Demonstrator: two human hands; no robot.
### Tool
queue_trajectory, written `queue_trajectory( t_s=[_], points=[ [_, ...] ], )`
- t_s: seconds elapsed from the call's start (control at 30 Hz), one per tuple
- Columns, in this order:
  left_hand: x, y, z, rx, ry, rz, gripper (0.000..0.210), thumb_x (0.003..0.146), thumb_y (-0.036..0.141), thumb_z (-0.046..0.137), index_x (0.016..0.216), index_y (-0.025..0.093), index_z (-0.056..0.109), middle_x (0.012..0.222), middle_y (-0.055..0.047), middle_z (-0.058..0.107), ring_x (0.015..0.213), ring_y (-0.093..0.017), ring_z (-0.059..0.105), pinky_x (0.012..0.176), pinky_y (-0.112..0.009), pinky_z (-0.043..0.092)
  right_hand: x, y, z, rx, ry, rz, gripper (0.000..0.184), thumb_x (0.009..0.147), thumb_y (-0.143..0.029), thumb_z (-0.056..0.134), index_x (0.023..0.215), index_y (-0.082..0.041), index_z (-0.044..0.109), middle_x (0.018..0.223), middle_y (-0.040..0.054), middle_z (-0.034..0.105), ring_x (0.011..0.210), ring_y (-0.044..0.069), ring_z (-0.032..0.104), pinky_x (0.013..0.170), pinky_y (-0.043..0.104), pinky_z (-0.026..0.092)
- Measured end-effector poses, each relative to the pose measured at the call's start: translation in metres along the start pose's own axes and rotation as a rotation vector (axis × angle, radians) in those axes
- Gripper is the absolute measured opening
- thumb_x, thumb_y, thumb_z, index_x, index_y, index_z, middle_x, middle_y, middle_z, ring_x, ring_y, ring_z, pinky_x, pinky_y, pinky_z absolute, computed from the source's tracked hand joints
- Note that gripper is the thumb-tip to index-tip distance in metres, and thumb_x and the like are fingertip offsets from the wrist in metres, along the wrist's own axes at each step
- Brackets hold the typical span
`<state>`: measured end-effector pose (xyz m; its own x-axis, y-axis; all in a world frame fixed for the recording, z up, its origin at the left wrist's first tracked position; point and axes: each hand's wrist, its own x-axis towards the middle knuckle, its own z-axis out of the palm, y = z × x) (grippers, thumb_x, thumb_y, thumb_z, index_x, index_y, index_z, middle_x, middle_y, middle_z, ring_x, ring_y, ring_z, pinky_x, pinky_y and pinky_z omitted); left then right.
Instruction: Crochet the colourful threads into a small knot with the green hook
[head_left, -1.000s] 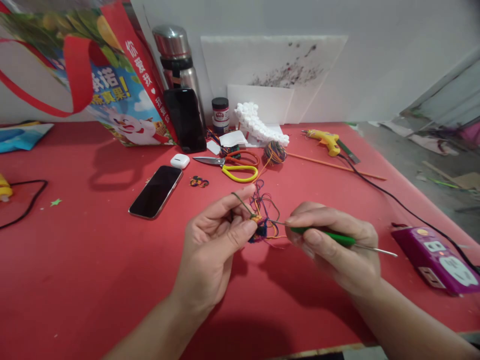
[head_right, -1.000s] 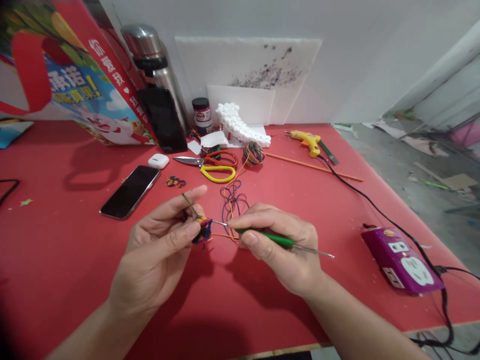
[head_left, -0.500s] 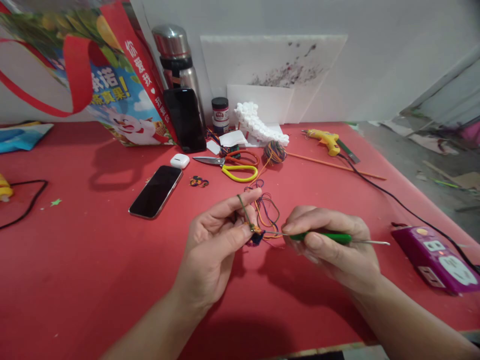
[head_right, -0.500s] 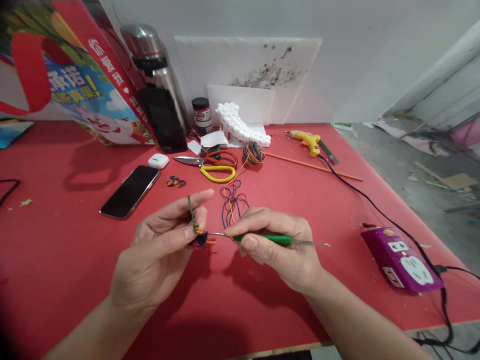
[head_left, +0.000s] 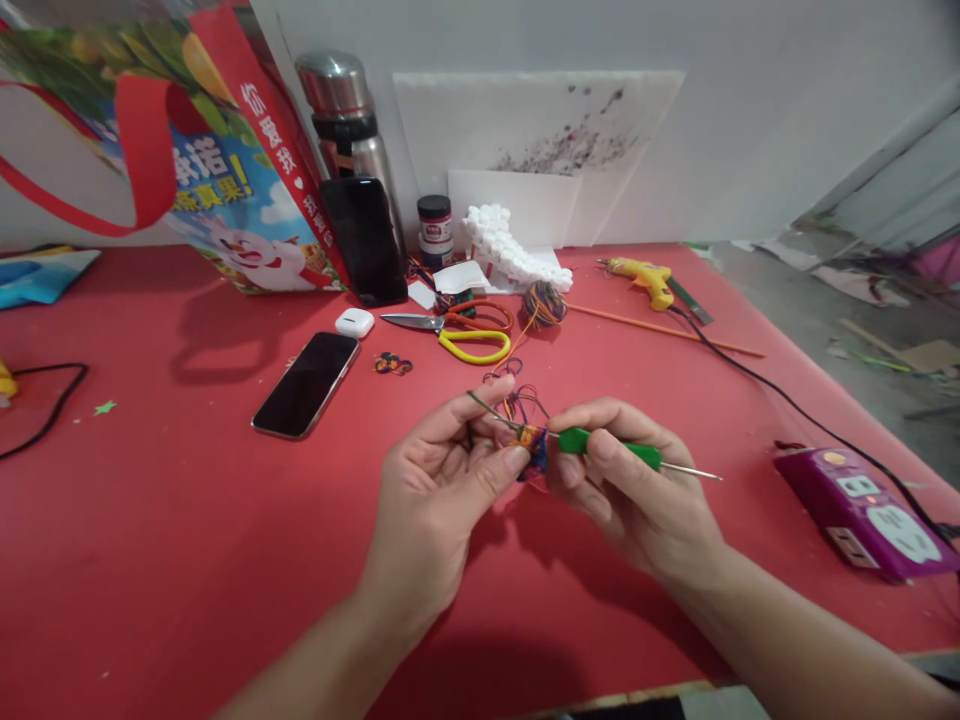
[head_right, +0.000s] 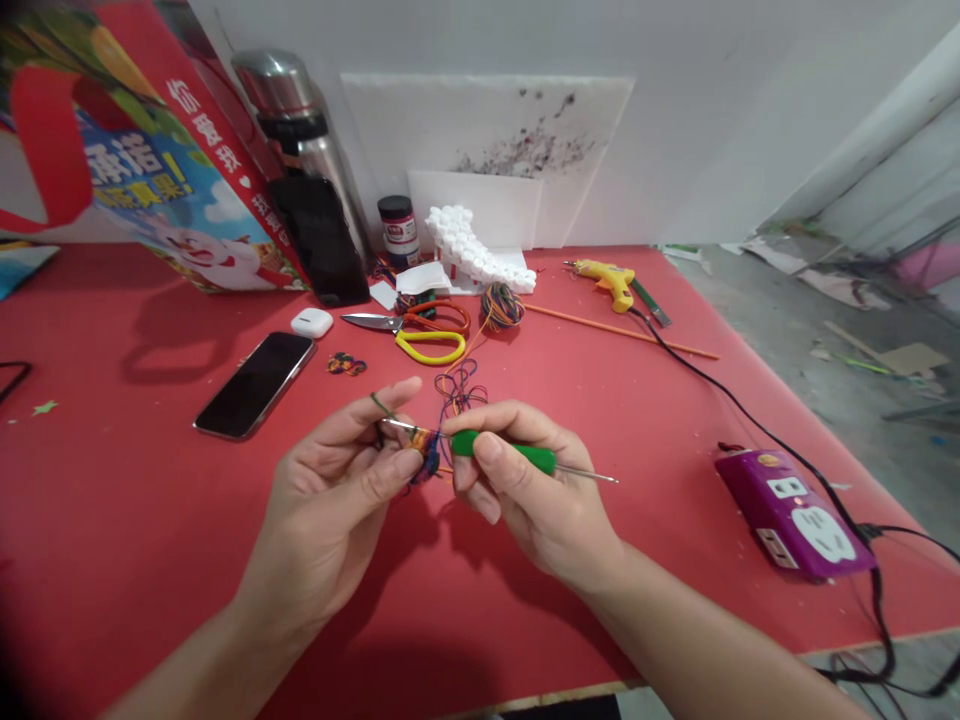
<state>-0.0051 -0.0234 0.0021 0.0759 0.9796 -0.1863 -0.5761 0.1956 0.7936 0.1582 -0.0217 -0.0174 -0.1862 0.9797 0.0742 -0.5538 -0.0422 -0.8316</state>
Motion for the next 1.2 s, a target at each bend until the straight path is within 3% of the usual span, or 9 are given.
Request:
queue_trajectory(
  t_s=[0.17,0.37,0.63,0.83,1.2],
  points=[
    [0.001,-0.001,0.001,0.003,0.011,0.04,0.033,0.073,0.019,0.099,0.104,0.027,0.091,0.088,-0.001,0.079,0.078,-0.007,0.069,0.077,-0.011,0.058,0.001,0.0,-0.001,-0.04,0.009,0.01,0.017,0.095,-0.038,0.083,0.101,-0.022,0.083,0.067,-0.0006,0.069,0.046,0.007,0.042,0.048,0.024,0.041],
    [0.003,-0.003,0.002,-0.016,0.008,0.035,0.031,0.071,0.014,0.099,0.099,0.025,0.091,0.078,0.0,0.078,0.075,-0.008,0.071,0.075,-0.013,0.06,-0.001,-0.001,0.002,-0.121,0.032,0.034,0.023,0.092,-0.043,0.086,0.1,-0.022,0.081,0.068,0.0009,0.071,0.052,0.011,0.055,0.05,0.026,0.049],
    [-0.001,-0.005,0.011,-0.085,0.107,0.036,0.028,0.063,0.013,0.102,0.086,0.023,0.089,0.069,0.004,0.072,0.062,-0.004,0.067,0.064,-0.011,0.057,-0.008,0.008,0.011,-0.067,0.107,-0.101,0.012,0.098,-0.034,0.081,0.104,-0.024,0.085,0.072,0.0004,0.073,0.052,0.009,0.055,0.054,0.025,0.051],
    [0.002,-0.003,0.012,-0.125,0.137,-0.094,0.03,0.056,0.013,0.104,0.081,0.016,0.088,0.067,0.001,0.073,0.066,-0.006,0.068,0.067,-0.012,0.057,-0.008,0.012,0.011,-0.049,0.079,-0.131,0.012,0.101,-0.031,0.078,0.108,-0.025,0.085,0.074,0.0014,0.075,0.052,0.009,0.056,0.056,0.026,0.053],
    [0.0,-0.001,0.012,-0.15,0.09,-0.075,0.021,0.061,0.013,0.101,0.076,0.019,0.087,0.081,0.0,0.085,0.074,-0.007,0.076,0.072,-0.01,0.061,-0.007,0.01,0.001,-0.056,-0.009,-0.105,0.014,0.104,-0.032,0.075,0.111,-0.024,0.084,0.08,0.0022,0.077,0.056,0.008,0.061,0.058,0.024,0.054]
  ],
)
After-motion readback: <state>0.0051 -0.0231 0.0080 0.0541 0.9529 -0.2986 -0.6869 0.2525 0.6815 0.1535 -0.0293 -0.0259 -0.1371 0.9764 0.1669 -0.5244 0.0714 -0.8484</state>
